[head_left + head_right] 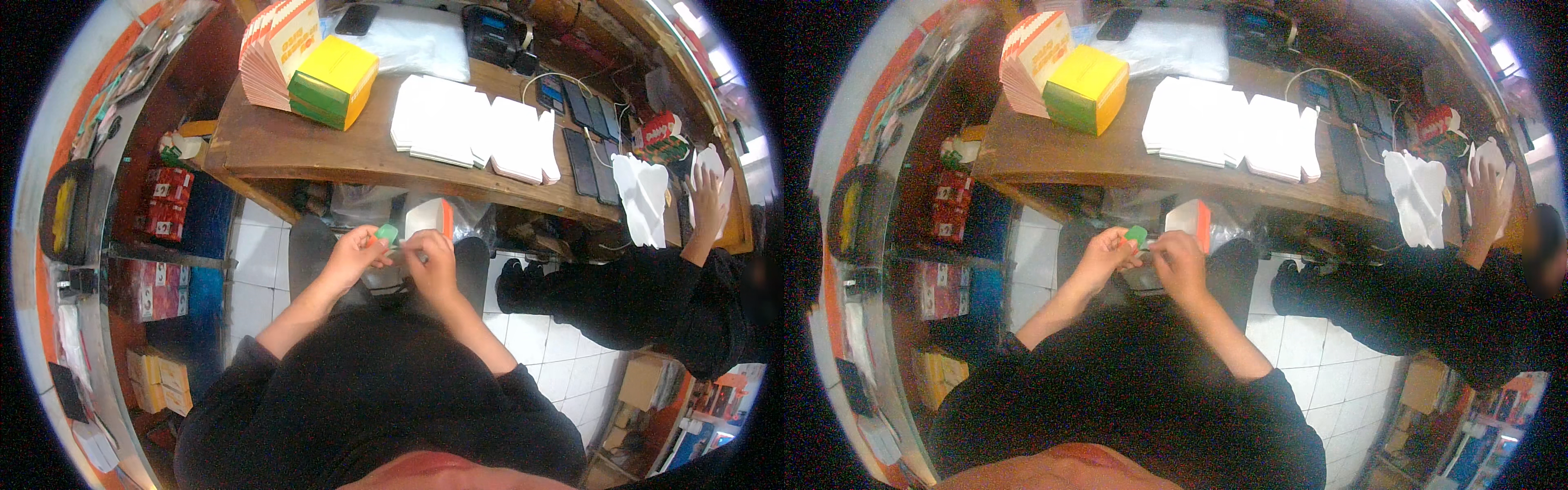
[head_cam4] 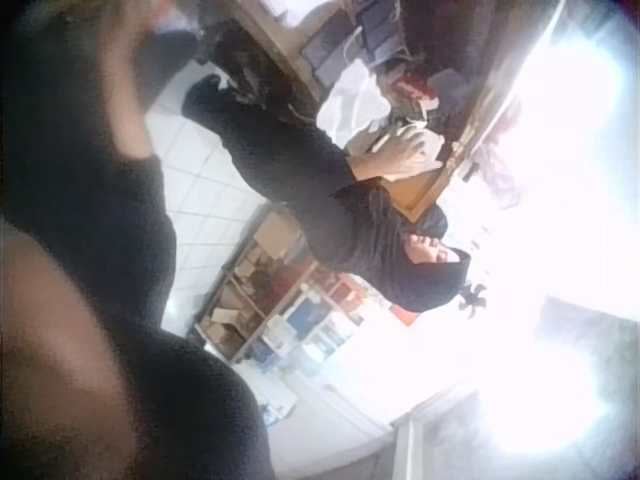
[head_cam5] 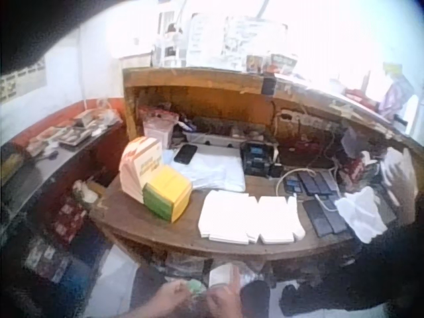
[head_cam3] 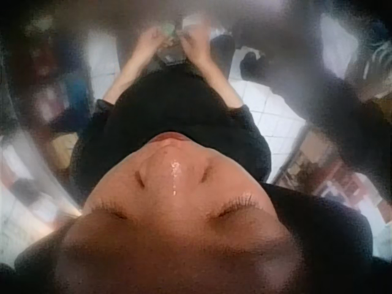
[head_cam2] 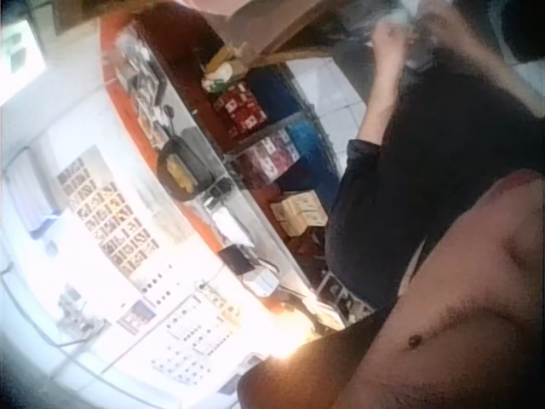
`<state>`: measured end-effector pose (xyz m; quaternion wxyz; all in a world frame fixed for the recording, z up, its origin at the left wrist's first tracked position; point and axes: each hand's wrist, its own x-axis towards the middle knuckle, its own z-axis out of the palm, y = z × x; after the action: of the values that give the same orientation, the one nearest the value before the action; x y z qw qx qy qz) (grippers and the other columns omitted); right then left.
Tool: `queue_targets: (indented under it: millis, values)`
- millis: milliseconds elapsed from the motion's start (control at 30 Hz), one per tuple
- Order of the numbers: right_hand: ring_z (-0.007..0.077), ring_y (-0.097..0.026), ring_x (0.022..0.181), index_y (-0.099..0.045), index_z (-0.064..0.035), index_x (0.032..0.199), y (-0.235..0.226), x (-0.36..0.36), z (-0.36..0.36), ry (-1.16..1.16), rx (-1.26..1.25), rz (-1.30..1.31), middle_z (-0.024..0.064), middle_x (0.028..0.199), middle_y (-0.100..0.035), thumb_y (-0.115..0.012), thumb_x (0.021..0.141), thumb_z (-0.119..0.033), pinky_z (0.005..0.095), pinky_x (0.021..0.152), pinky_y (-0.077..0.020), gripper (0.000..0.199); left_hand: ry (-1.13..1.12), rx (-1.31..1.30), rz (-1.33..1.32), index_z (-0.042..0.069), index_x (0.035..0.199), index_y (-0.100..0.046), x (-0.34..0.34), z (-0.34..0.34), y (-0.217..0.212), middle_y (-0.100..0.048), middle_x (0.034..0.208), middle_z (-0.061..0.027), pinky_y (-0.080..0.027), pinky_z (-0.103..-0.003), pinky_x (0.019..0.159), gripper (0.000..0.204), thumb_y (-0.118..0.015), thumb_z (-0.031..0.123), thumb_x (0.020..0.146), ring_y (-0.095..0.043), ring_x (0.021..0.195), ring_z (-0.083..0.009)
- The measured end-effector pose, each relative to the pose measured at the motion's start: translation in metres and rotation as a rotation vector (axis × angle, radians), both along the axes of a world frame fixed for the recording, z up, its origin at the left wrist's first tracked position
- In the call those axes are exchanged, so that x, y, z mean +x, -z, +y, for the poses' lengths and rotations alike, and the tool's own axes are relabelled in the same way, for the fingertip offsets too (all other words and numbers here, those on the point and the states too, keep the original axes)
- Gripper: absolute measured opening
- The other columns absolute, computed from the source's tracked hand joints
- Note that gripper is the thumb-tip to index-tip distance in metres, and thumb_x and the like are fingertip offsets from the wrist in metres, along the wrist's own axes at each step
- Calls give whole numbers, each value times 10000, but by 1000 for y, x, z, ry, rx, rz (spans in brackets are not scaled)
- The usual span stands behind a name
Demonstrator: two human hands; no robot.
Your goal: The person repeatedly folds flat cardboard pieces into small rectangular boxes and stacks them on the counter. The person handles the boxes one at a time, folding edges and tucking flaps to form the final shape.
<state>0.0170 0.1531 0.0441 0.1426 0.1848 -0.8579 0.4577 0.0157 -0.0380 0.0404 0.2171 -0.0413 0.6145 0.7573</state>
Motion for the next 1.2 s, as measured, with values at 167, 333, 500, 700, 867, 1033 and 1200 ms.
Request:
queue_targets:
  millis: [167, 333, 500, 700, 867, 1033, 1200]
  values:
    - [208, -624, 936, -690, -131, 856, -3, 3, 12, -244, 39, 9, 10, 931, -666, -719, 747, -31, 421, 991, -346, 151, 311, -152, 45, -38, 1228, -573, -4, -11, -26, -653, 932, -48, -522, -261, 712, 320, -597, 80, 931, -654, 780, -133]
    - [185, -629, 926, -699, -137, 850, -14, 9, 9, -250, 43, -54, -16, 939, -686, -717, 755, -52, 392, 974, -345, 129, 426, -121, 64, -62, 1247, -559, 0, -16, -18, -655, 955, -57, -532, -275, 714, 340, -590, 45, 926, -649, 797, -131]
    - [167, -637, 917, -714, -146, 854, -30, 13, 4, -135, 125, -116, -19, 924, -708, -703, 779, -82, 361, 914, -356, 99, 461, -183, 159, -37, 1244, -568, -1, -15, -30, -651, 937, -60, -528, -276, 721, 313, -559, 33, 939, -646, 789, -129]
    - [176, -635, 917, -728, -145, 862, -41, 12, 0, -103, 194, -188, -17, 917, -696, -703, 774, -81, 363, 908, -354, 111, 442, -188, 174, -16, 1211, -594, 0, -15, -31, -649, 905, -59, -519, -285, 687, 288, -563, 34, 929, -643, 775, -123]
    - [248, -629, 901, -692, -109, 886, -26, 5, 3, -260, 65, -173, 52, 926, -645, -733, 760, -88, 372, 813, -450, 135, 550, -337, 270, -22, 1249, -574, -2, -23, -19, -654, 961, -74, -540, -290, 713, 347, -602, 66, 914, -666, 808, -148]
    - [290, -618, 914, -574, -75, 1041, -29, 2, 3, -226, 10, -475, 125, 1043, -565, -764, 768, -130, 381, 808, -498, 337, 645, -337, 233, -3, 1092, -666, -1, -24, -38, -672, 944, -102, -538, -321, 692, 234, -651, 114, 890, -681, 763, -193]
    - [308, -594, 997, -515, -70, 1151, -31, -11, 2, -477, 183, -543, 144, 1081, -532, -797, 743, -177, 405, 859, -488, 507, 824, -975, 542, 31, 865, -704, 1, -22, -47, -662, 939, -119, -503, -383, 838, 195, -689, 225, 846, -628, 942, -306]
